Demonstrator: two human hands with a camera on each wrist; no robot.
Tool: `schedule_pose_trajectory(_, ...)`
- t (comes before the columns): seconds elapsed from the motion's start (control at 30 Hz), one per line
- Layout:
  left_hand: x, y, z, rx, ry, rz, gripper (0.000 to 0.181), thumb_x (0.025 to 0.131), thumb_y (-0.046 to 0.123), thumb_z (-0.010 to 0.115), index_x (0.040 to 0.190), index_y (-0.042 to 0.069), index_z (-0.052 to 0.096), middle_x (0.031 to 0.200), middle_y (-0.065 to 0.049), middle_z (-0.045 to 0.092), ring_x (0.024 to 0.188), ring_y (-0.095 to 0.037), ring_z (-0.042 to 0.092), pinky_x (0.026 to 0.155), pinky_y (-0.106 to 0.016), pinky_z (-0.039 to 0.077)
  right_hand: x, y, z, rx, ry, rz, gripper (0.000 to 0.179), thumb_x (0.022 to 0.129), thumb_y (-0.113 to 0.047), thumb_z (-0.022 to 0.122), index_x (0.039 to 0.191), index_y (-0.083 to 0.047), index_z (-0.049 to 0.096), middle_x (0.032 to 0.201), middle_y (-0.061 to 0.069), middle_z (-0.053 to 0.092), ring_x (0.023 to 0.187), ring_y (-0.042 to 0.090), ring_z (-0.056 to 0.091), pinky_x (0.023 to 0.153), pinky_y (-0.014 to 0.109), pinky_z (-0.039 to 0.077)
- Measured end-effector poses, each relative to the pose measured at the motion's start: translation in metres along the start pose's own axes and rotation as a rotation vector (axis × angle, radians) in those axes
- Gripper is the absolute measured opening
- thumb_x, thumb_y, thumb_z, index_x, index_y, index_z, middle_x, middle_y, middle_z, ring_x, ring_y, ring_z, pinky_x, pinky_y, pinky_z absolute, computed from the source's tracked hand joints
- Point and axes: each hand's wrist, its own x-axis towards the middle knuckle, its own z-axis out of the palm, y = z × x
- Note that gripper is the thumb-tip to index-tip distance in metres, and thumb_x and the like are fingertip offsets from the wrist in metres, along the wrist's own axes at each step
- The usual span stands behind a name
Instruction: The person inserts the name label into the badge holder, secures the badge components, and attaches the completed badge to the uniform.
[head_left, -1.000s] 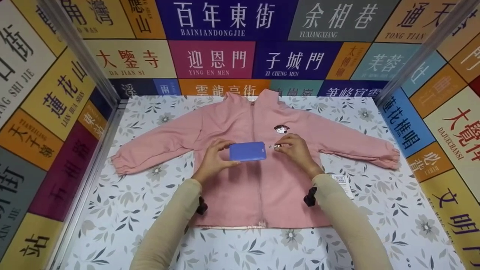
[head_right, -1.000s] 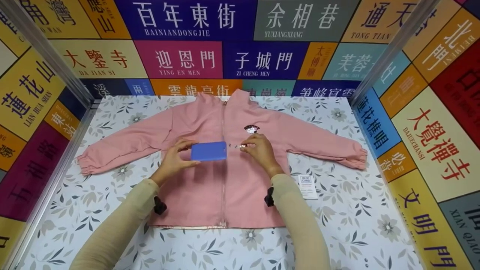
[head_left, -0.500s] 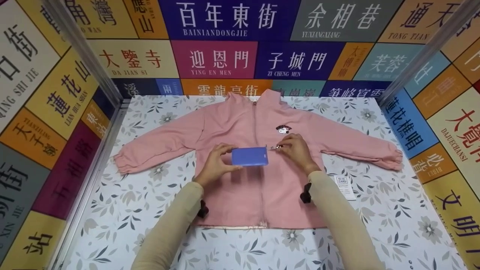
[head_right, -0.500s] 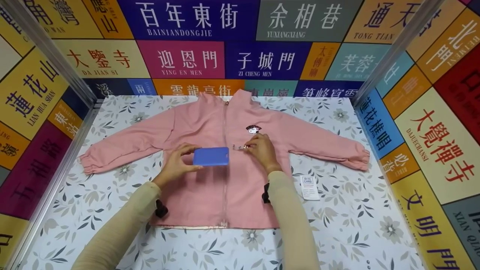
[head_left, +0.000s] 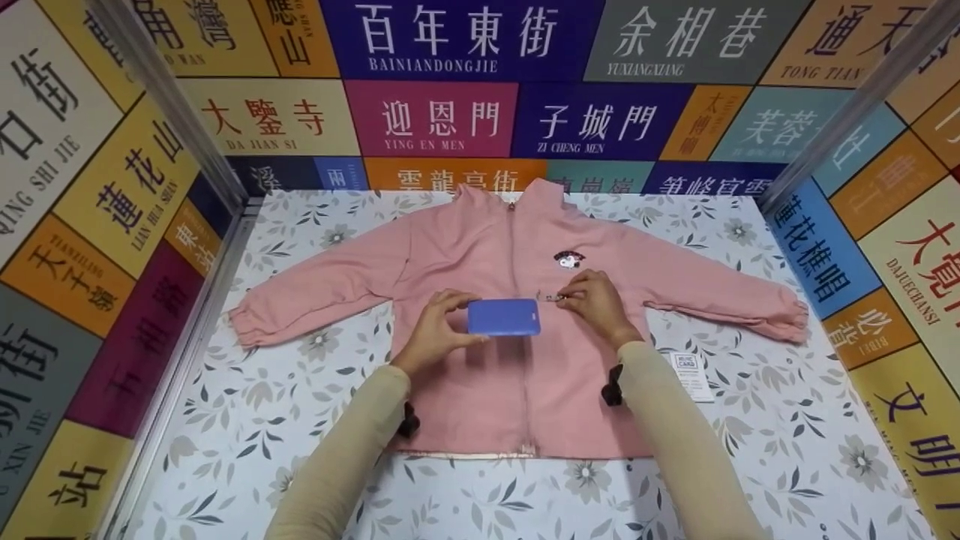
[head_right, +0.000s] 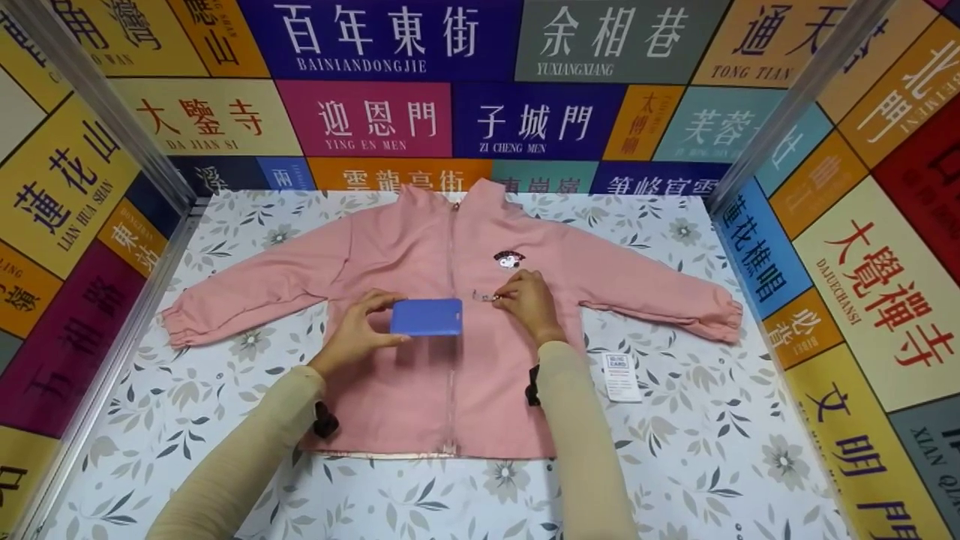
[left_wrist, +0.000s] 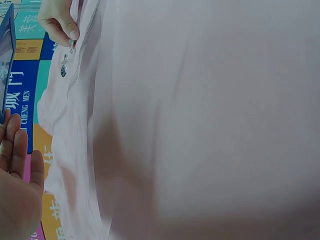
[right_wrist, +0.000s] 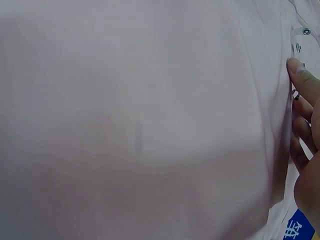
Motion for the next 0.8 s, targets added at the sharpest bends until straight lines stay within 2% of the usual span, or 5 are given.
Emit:
schedule_pose_trajectory(0.17, -0.0002, -0.0007, 0.0004, 0.0, -0.002, -0.003, 0.066, 0.065, 0.022, 0.093, 0.125, 0.013, 0.067, 0.12, -0.005, 0.064, 0.115, -0.026, 0.057, 0.105, -0.048, 0.047, 0.0011, 0.0008, 0.0011, 0.029, -0.016, 0.034, 0.021, 0.084, -0.016, 0.079, 0.102, -0.007, 0.078, 0.106, 0.01, 0.06, 0.104, 0.025, 0.05, 0.093, 0.037, 0.042)
schedule_pose_trajectory(0.43, -0.0014, -0.0017, 0.0016, 0.012, 0.0, 0.004, 0.068, 0.065, 0.022, 0.093, 0.125, 0.005, 0.066, 0.12, -0.008, 0.063, 0.115, -0.033, 0.056, 0.103, -0.049, 0.047, 0.001, 0.0003, 0.0001, -0.006, -0.014, -0.008, 0.02, 0.083, -0.016, 0.08, 0.101, -0.007, 0.079, 0.104, 0.011, 0.062, 0.102, 0.026, 0.05, 0.091, 0.037, 0.039)
schedule_pose_trajectory(0.6, -0.0016, -0.0017, 0.0014, 0.017, -0.002, -0.007, 0.068, 0.065, 0.026, 0.093, 0.125, 0.008, 0.066, 0.121, -0.007, 0.063, 0.116, -0.031, 0.056, 0.103, -0.048, 0.047, 0.0001, -0.0009, -0.0036, 0.036, -0.038, 0.016, 0.024, 0.083, -0.016, 0.08, 0.105, -0.007, 0.078, 0.105, 0.009, 0.062, 0.103, 0.024, 0.051, 0.093, 0.037, 0.04)
schedule_pose_trajectory(0.8, -0.0013, -0.0017, 0.0006, 0.008, 0.008, -0.017, 0.066, 0.065, 0.022, 0.093, 0.124, 0.012, 0.067, 0.121, -0.006, 0.063, 0.116, -0.031, 0.057, 0.104, -0.05, 0.048, 0.0007, -0.0017, -0.0085, 0.106, -0.02, 0.019, 0.033, 0.079, -0.015, 0.082, 0.11, -0.004, 0.075, 0.11, 0.011, 0.063, 0.107, 0.025, 0.051, 0.097, 0.038, 0.039)
